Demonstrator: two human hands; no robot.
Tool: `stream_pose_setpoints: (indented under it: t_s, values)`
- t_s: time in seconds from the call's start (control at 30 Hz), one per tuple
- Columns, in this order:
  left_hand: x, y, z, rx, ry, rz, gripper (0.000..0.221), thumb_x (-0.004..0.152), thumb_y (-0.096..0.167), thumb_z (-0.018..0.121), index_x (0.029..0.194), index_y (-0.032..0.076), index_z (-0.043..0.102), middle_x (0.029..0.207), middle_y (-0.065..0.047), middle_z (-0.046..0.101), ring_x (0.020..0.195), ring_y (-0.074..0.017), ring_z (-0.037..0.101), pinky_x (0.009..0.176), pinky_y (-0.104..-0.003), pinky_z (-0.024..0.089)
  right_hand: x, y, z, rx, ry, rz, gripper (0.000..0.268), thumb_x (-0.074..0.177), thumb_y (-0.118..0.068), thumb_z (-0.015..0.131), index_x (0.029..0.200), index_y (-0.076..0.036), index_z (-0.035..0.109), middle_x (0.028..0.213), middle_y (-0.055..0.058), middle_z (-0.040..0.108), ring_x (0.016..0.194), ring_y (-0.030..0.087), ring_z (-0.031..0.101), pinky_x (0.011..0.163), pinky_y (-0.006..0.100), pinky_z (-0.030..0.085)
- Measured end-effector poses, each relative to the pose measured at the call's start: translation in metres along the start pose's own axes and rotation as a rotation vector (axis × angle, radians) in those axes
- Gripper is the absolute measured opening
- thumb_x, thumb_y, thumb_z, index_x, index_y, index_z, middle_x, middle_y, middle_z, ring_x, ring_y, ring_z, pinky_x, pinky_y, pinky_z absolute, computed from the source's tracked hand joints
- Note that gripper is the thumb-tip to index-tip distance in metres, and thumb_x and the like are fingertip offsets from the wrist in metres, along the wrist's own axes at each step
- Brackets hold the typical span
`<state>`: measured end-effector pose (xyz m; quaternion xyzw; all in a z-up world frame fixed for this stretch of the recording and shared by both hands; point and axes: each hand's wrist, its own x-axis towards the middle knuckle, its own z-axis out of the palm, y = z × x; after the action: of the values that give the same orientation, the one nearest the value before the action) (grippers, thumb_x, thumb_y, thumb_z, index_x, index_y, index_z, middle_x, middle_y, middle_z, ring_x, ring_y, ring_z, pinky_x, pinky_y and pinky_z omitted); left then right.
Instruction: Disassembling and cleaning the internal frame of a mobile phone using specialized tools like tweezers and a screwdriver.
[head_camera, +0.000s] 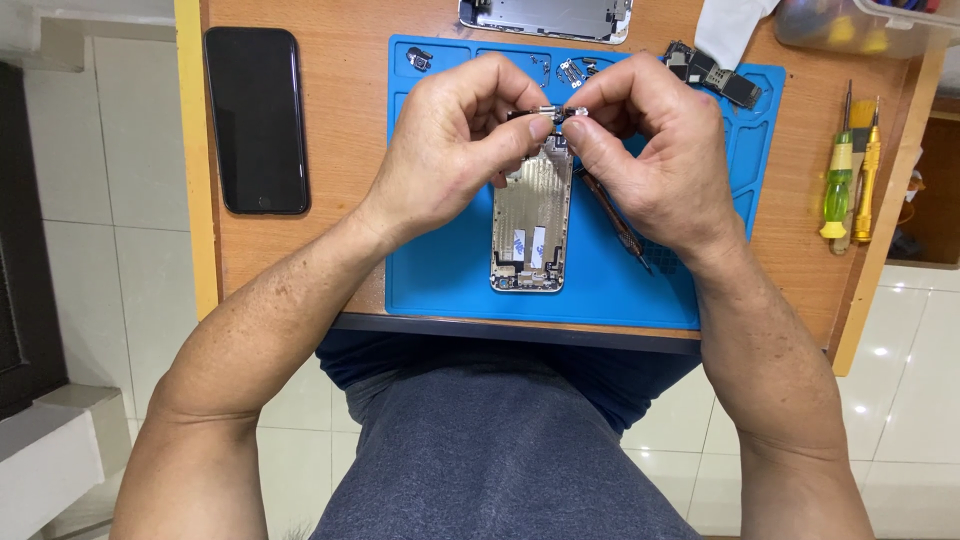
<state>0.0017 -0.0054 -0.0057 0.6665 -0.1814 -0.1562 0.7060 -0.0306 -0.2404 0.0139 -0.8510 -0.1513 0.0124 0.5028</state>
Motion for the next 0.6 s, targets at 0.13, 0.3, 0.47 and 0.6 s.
stream_pose_setpoints:
  t_s: [0.13, 0.3, 0.47, 0.6]
  values:
    - [0.0008, 0.0014, -0.0006, -0.038, 0.006, -0.036, 0.011, 0.111, 0.016, 0.076, 0.105, 0.008, 0.070, 0.086, -0.004, 0.074, 0.066, -0.0092, 0.067, 0.055, -0.022, 0.060, 0.0012, -0.0011, -0.0001, 0.006, -0.004, -0.029, 0.014, 0.117, -0.003, 0.077, 0.130, -0.001, 0.070, 0.107, 0.008, 0.069, 0.095, 0.017, 0.065, 0.088, 0.030, 0.056]
    - [0.0007, 0.0006, -0.0009, -0.040, 0.017, -0.061, 0.012, 0.109, 0.017, 0.076, 0.105, 0.008, 0.071, 0.085, -0.004, 0.074, 0.068, -0.0090, 0.068, 0.054, -0.023, 0.062, 0.0014, -0.0023, 0.0001, 0.046, 0.005, -0.048, 0.024, 0.113, 0.002, 0.077, 0.135, 0.001, 0.067, 0.111, 0.010, 0.069, 0.098, 0.018, 0.068, 0.089, 0.031, 0.056]
    - [0.0009, 0.0001, -0.0013, -0.026, 0.009, -0.052, 0.012, 0.110, 0.016, 0.078, 0.103, 0.008, 0.071, 0.083, -0.003, 0.073, 0.062, -0.0094, 0.067, 0.054, -0.022, 0.058, 0.0017, -0.0018, -0.0004, 0.010, -0.006, -0.054, 0.018, 0.114, 0.001, 0.077, 0.131, 0.000, 0.070, 0.107, 0.009, 0.068, 0.093, 0.017, 0.065, 0.086, 0.031, 0.055]
    - [-0.0003, 0.0017, -0.0012, 0.013, -0.011, -0.024, 0.013, 0.110, 0.016, 0.077, 0.103, 0.008, 0.070, 0.084, -0.003, 0.073, 0.062, -0.0092, 0.066, 0.055, -0.022, 0.057, 0.0017, -0.0024, 0.0011, -0.010, -0.013, -0.054, 0.013, 0.113, 0.001, 0.079, 0.124, -0.002, 0.072, 0.109, 0.008, 0.070, 0.092, 0.017, 0.066, 0.085, 0.031, 0.056]
